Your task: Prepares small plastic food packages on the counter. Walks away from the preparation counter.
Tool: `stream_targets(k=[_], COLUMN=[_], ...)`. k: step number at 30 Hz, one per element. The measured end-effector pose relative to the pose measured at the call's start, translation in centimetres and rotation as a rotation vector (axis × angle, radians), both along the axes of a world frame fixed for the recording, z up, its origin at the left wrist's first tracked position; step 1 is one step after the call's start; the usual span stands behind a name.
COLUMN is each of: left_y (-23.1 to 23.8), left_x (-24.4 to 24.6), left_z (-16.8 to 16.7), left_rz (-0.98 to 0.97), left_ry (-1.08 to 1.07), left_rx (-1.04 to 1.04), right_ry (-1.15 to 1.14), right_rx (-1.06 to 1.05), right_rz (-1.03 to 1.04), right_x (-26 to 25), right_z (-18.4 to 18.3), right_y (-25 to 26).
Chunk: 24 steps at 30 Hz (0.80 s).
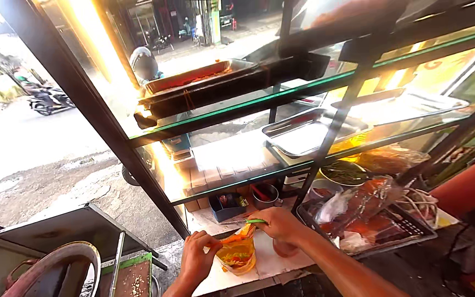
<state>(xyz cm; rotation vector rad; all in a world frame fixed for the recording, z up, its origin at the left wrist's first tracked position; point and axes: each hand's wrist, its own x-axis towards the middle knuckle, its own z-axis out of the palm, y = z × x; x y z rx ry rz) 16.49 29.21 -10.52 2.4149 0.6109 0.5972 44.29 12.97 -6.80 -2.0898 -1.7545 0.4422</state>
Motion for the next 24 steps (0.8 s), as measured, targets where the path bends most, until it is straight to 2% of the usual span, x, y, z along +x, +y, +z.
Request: stream_targets(k=[4,6,8,10,13,17,21,24], left_y=[1.1,1.8,2.6,2.6,1.1,-1.5,-2.0,-2.1], left_x=[-1.5,-2.1,-2.3,-1.8,0.8,5.4,7.6,7.3], left_z=[0.1,0.3,1.3,3.2,5.3,5.1,3.5,3.2], left_rz=[0.033,0.055,0.062,0.028,-0.089,-0.229,-0.170,-0.144], left_ry=[-0.119,-0.091,0.087,0.253,0.323,0.342,0.191,0.194], left_rx=[-0.266,-0.290,-0.211,-0.062,0.110,0.212,0.312,0.337], right_ry=[0.267,0.327,0.310,0.319,0.328,0.193,-0.071,-0.213], right_rx=[-0.022,-0.040,-0.025,0.102,0.282,0.213,0.164,0.123], right_rz=[-0.030,-0.025,-0.084,-0.216,-0.393,-0.387,-0.349,-0.344], right_x=[0.9,0.7,-0.3,-2.2,-5.8,-9.7,-11.6,-12.1], right_z=[-0.5,-0.8,-0.8,-0.8,-0.6,-1.0,-1.4,-1.4], right_y=[0.4,0.6,0.3,-1.1,-4.7,-8.2,-8.0,-7.5])
